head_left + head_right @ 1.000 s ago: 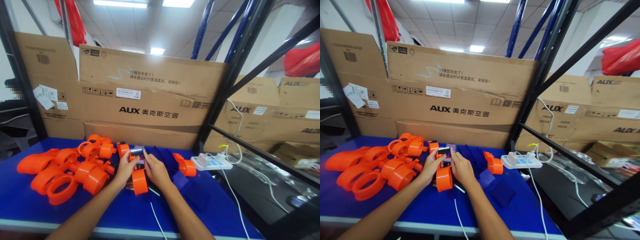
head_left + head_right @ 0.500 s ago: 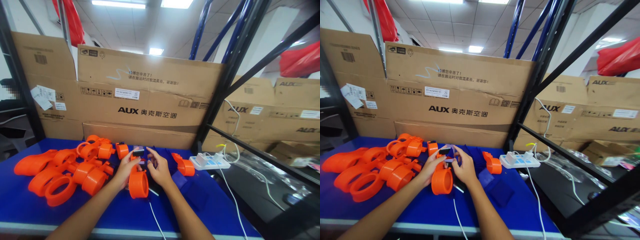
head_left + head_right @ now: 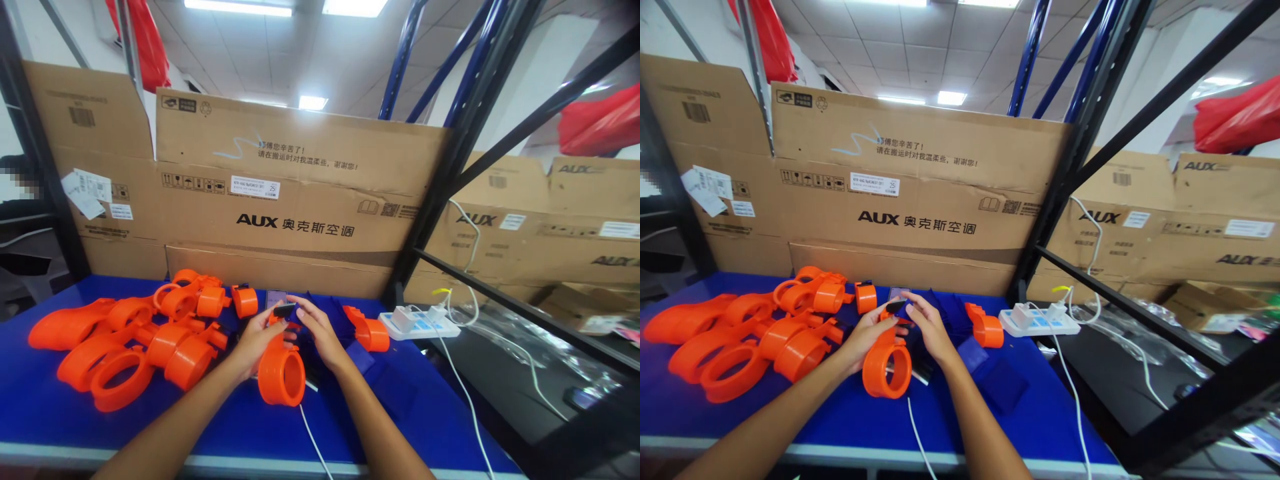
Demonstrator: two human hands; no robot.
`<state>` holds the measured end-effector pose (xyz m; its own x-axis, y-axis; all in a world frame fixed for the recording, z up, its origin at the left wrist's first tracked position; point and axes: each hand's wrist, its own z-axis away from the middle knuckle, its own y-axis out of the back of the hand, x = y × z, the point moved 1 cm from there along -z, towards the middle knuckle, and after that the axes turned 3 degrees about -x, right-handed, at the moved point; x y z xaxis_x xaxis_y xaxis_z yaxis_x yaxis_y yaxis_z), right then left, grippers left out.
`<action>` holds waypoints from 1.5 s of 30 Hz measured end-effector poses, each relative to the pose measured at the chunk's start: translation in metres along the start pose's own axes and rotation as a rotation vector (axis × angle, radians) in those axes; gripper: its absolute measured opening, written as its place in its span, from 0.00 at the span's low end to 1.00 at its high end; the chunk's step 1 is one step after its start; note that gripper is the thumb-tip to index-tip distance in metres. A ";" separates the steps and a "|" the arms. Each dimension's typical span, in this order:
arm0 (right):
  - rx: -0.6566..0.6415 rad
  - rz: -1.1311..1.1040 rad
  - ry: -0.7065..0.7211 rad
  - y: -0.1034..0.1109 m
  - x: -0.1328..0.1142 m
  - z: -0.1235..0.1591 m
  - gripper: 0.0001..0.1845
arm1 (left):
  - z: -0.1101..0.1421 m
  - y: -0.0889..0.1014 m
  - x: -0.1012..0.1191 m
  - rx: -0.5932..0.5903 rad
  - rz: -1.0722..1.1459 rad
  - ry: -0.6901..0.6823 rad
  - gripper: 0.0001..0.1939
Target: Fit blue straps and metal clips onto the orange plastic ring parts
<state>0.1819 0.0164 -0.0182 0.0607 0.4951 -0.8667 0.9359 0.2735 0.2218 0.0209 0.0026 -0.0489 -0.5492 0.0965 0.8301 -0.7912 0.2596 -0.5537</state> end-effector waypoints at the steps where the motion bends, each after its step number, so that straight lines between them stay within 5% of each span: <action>1: 0.011 0.003 -0.005 0.000 0.001 0.000 0.24 | 0.000 0.000 0.000 0.006 0.001 -0.006 0.40; 18: 0.024 0.035 0.019 -0.002 0.010 0.000 0.24 | 0.004 -0.003 0.001 -0.058 -0.019 -0.094 0.36; 45: -0.016 -0.007 -0.019 -0.007 0.011 -0.002 0.18 | 0.000 0.005 0.006 0.030 -0.247 -0.125 0.32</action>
<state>0.1750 0.0217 -0.0289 0.0605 0.4774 -0.8766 0.9307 0.2904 0.2224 0.0140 0.0045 -0.0467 -0.3660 -0.0861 0.9266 -0.9119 0.2317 -0.3387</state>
